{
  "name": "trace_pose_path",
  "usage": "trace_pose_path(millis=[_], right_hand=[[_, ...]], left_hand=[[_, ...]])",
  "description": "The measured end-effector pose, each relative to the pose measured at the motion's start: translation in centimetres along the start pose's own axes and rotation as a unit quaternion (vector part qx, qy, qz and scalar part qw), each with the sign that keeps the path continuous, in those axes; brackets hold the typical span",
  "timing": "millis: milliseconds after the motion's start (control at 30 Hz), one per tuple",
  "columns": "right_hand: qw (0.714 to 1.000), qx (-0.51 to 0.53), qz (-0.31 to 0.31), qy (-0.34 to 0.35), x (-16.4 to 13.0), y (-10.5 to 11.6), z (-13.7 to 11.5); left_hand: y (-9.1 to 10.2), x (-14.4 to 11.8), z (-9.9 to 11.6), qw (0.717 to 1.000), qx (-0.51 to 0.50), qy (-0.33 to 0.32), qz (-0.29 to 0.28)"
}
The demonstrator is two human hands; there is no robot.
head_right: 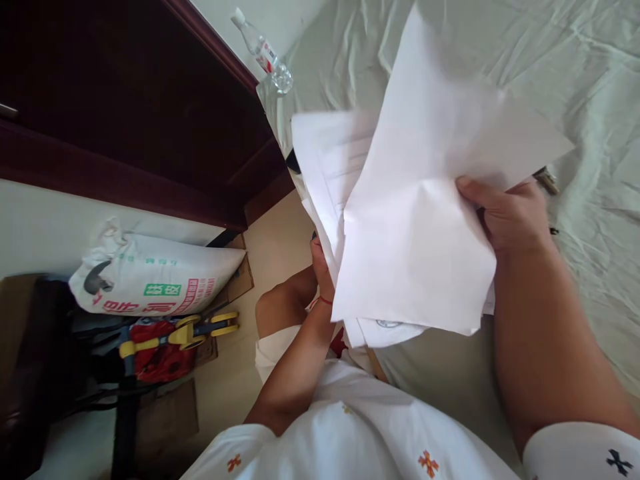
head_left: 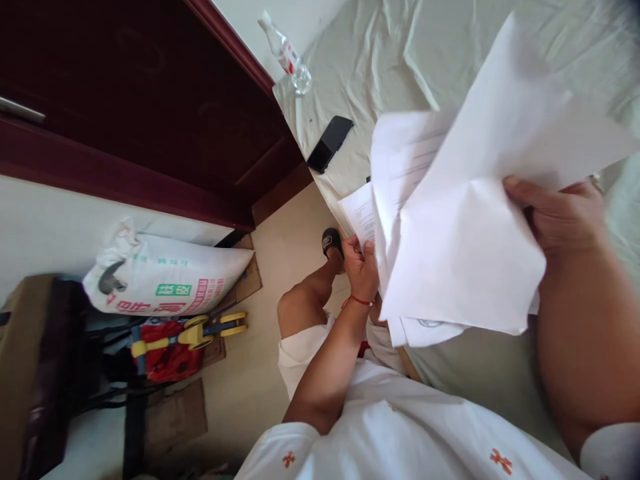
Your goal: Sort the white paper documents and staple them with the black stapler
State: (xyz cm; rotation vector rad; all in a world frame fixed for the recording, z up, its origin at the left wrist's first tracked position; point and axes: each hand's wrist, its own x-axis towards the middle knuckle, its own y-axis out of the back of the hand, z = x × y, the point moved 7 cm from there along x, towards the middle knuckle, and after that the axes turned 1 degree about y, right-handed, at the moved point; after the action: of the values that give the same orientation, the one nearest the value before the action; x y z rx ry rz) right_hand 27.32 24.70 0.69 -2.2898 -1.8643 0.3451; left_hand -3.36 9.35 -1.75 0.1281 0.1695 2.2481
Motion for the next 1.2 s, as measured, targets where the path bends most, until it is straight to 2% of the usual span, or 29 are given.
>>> trace_pose_path(millis=[233, 367, 533, 867, 1200], right_hand=[[0.987, -0.147, -0.065, -0.011, 0.1, -0.4, 1.5], [0.981, -0.181, -0.065, -0.030, 0.2, -0.4, 1.7], [0.979, -0.195, -0.052, -0.016, 0.1, -0.3, 1.3], [0.980, -0.185, -0.068, -0.017, 0.0, -0.8, 1.5], [0.985, -0.159, -0.066, -0.019, -0.4, -1.3, 1.1]], left_hand=[[-0.3, 0.0, 0.2, 0.998, -0.050, -0.008, -0.028], [-0.3, 0.0, -0.4, 0.997, -0.070, 0.009, -0.042], [0.2, -0.1, -0.5, 0.998, -0.064, 0.008, -0.020], [-0.4, -0.4, 1.0, 0.998, -0.036, 0.000, -0.058], [-0.6, -0.3, 0.1, 0.997, -0.040, -0.001, -0.063]])
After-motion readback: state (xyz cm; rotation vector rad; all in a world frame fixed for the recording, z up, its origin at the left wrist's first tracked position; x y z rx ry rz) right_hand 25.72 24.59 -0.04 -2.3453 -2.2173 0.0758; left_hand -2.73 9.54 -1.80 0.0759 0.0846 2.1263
